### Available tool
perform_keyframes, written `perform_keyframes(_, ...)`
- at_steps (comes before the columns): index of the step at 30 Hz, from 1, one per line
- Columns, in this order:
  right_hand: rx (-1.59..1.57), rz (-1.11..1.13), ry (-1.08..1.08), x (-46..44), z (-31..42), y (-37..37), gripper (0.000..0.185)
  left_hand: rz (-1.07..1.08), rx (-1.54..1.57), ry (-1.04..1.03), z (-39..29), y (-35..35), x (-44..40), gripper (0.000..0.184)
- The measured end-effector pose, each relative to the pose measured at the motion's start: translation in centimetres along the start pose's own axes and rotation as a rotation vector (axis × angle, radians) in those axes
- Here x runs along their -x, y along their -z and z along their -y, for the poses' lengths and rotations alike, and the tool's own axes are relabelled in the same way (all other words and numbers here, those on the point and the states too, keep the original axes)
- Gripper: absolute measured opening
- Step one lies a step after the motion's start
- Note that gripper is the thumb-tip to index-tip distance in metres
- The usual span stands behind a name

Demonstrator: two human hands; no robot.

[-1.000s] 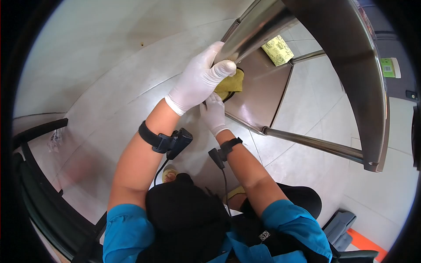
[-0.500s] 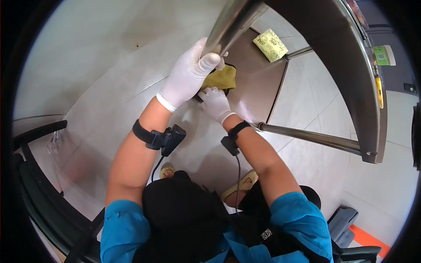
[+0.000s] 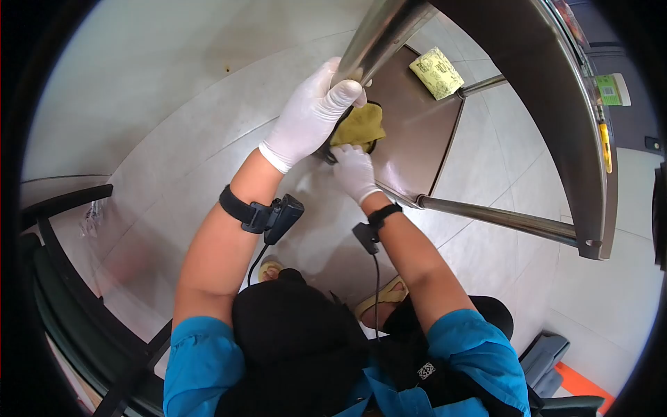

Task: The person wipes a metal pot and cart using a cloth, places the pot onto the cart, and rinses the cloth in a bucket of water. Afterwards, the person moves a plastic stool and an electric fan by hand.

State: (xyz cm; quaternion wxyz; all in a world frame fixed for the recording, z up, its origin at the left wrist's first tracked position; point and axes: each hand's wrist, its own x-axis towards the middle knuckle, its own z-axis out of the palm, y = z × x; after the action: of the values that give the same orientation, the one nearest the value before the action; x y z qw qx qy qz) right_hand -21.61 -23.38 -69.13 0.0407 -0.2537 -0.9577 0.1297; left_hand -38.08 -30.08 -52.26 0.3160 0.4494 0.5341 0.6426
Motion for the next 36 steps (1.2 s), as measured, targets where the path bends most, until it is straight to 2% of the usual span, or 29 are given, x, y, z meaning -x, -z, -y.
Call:
perform_keyframes(2,0.075,0.095,-0.029,1.5,-2.1,1.4,0.026,-0.024,0.052,0.005,-0.2,-0.3,0.1,0.069)
perform_keyframes(4,0.147,0.099,-0.023,4.0,-5.0,2.3,0.023,-0.022,0.062,-0.006,-0.1,-0.2,0.0,0.068)
perform_keyframes(6,0.174,0.237,-0.120,6.1,-7.6,4.1,0.025,-0.014,0.088,-0.022,0.0,-0.3,0.0,0.068)
perform_keyframes(7,0.185,0.238,-0.127,7.2,-9.2,4.1,0.025,-0.018,0.078,-0.002,-0.1,-0.3,0.1,0.068)
perform_keyframes(9,0.023,0.098,-0.272,8.6,-11.9,3.8,0.029,-0.028,0.076,0.012,-0.6,-0.4,0.1,0.067)
perform_keyframes(10,-0.049,0.063,-0.368,8.6,-12.7,3.6,0.032,-0.042,0.081,0.048,-0.8,-0.4,0.2,0.077)
perform_keyframes(11,-0.042,0.068,-0.361,8.2,-13.6,3.4,0.032,-0.056,0.084,0.087,-1.0,-0.5,0.4,0.088)
perform_keyframes(13,-0.983,-0.017,-1.067,6.4,-13.1,4.6,0.039,-0.068,0.057,0.062,-0.3,-1.0,0.8,0.084)
perform_keyframes(14,-1.389,-0.077,-1.075,5.9,-13.4,4.5,0.039,-0.074,0.026,0.036,-0.1,-1.2,0.8,0.081)
perform_keyframes(15,-1.393,-0.073,-1.073,5.3,-13.2,4.6,0.039,-0.076,0.021,0.038,-0.6,-1.5,1.1,0.081)
perform_keyframes(17,-1.735,-0.153,-0.931,4.3,-11.8,5.4,0.038,0.010,-0.027,0.056,-2.5,-2.2,3.0,0.072)
perform_keyframes(18,-1.809,-0.173,-0.941,3.8,-10.9,5.9,0.034,0.165,-0.054,0.128,-2.9,-2.0,4.0,0.085)
perform_keyframes(19,-1.864,-0.144,-0.843,3.6,-10.7,5.8,0.033,0.247,-0.047,0.199,-3.9,-2.1,4.9,0.081)
perform_keyframes(21,-1.739,-0.120,-0.844,3.3,-9.0,7.5,0.030,0.384,-0.191,0.038,-4.5,-2.4,6.0,0.073)
perform_keyframes(22,-1.610,-0.094,-0.836,2.8,-7.5,9.2,0.028,0.376,-0.183,0.046,-4.8,-2.7,6.4,0.073)
perform_keyframes(23,-1.481,-0.064,-0.823,2.5,-6.7,9.8,0.027,0.520,-0.150,0.038,-5.0,-3.0,6.7,0.067)
perform_keyframes(24,-1.493,-0.044,-0.756,2.2,-7.6,8.4,0.030,0.658,-0.116,0.028,-5.0,-3.2,7.0,0.061)
perform_keyframes(25,-1.505,-0.020,-0.689,1.6,-8.0,7.2,0.034,0.639,-0.108,0.037,-4.8,-3.4,7.3,0.061)
perform_keyframes(26,-1.495,0.003,-0.687,1.2,-8.4,6.2,0.034,0.716,0.075,0.061,-4.5,-3.6,7.6,0.058)
perform_keyframes(27,-1.268,0.069,-0.595,0.8,-8.2,5.6,0.037,0.788,0.262,0.080,-4.1,-3.6,7.9,0.056)
perform_keyframes(28,-1.042,0.131,-0.496,0.3,-7.9,4.9,0.040,0.787,0.240,0.048,-3.6,-3.3,7.9,0.049)
perform_keyframes(29,-1.035,0.151,-0.488,-0.3,-7.5,4.1,0.040,0.766,0.244,0.050,-2.6,-2.8,7.9,0.049)
perform_keyframes(31,-0.505,0.164,-0.160,-0.9,-7.3,1.3,0.043,0.718,0.329,0.308,-0.2,-1.1,8.2,0.042)
perform_keyframes(32,-0.363,0.141,-0.055,-1.1,-7.6,-0.5,0.039,0.596,0.243,0.271,0.6,-0.1,8.5,0.041)
perform_keyframes(33,-0.339,0.023,0.006,-0.9,-7.8,-1.9,0.036,0.473,0.157,0.234,1.2,1.1,8.9,0.040)
perform_keyframes(35,-0.284,0.048,-0.062,-1.1,-5.4,-1.0,0.034,0.200,0.218,0.391,3.5,2.6,10.2,0.044)
perform_keyframes(36,-0.250,0.018,-0.020,-0.8,-4.6,-0.9,0.031,0.199,0.222,0.397,4.3,3.4,10.8,0.044)
